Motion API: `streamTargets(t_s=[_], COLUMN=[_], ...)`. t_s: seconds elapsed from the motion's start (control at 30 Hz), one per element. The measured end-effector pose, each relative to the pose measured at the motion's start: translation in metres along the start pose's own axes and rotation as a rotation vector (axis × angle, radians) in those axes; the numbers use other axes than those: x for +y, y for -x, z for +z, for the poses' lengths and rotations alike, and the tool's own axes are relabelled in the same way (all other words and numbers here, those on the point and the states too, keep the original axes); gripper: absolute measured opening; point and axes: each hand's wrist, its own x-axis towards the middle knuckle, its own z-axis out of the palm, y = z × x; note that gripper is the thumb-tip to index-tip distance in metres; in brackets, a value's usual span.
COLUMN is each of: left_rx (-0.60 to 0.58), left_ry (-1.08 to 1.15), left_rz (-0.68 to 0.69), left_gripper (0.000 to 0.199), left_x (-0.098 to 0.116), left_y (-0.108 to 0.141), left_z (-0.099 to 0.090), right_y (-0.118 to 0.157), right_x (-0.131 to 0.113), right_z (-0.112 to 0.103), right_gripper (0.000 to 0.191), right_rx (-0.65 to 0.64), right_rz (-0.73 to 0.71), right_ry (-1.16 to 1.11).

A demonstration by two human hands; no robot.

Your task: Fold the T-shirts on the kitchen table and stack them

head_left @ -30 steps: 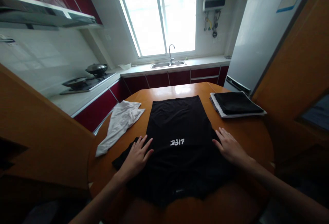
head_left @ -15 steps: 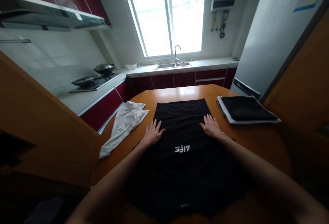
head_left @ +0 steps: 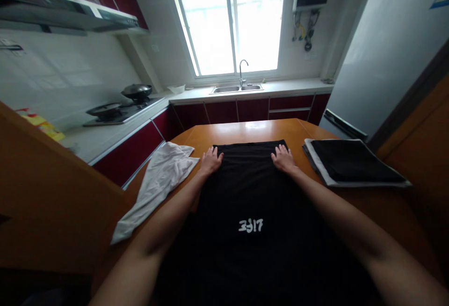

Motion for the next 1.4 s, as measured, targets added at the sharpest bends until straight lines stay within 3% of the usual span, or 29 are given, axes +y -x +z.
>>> streamTargets(t_s=[0.17,0.37,0.53,0.63,0.77,0.87,1.0,1.13,1.27,1.33,1.4], left_rx=[-0.062,-0.139,-0.074,-0.117,-0.130,-0.065,-0.091,0.019,-0.124,-0.100,0.000], left_ry=[0.002,-0.031,0.014,0.050,0.045,0.061,0.053,0.057,0.065,0.091,0.114], left_rz=[0.090,0.027,0.156,0.238,0.240,0.269,0.244,0.327,0.363,0.365,0.352], left_gripper=[0.070,0.075,0.073,0.072,0.073,0.072,0.072,0.069,0.068,0.069,0.069], left_x=[0.009,0.000,0.040,0.068,0.078,0.075,0.079,0.098,0.117,0.112,0.095], left_y=[-0.029,-0.040,-0.042,-0.042,-0.043,-0.045,-0.047,-0.043,-0.037,-0.036,-0.037], left_z=[0.009,0.019,0.024,0.030,0.032,0.030,0.028,0.031,0.032,0.027,0.021], right_y=[-0.035,-0.050,-0.049,-0.047,-0.046,-0.049,-0.054,-0.054,-0.049,-0.048,-0.048], right_x=[-0.004,0.014,-0.016,-0.042,-0.055,-0.054,-0.049,-0.046,-0.048,-0.045,-0.036], right_z=[0.004,0.012,0.014,0.016,0.014,0.011,0.012,0.016,0.018,0.015,0.011], right_gripper=[0.067,0.076,0.073,0.073,0.076,0.074,0.073,0.066,0.064,0.062,0.061], right_rx=[0.018,-0.058,0.030,-0.046,-0.110,-0.047,-0.082,0.064,-0.002,0.049,0.126], right_rz=[-0.014,0.033,-0.028,-0.112,-0.113,-0.127,-0.127,-0.121,-0.138,-0.140,-0.136], right_ry=[0.001,0.003,-0.001,-0.041,-0.057,-0.067,-0.061,-0.082,-0.078,-0.079,-0.068])
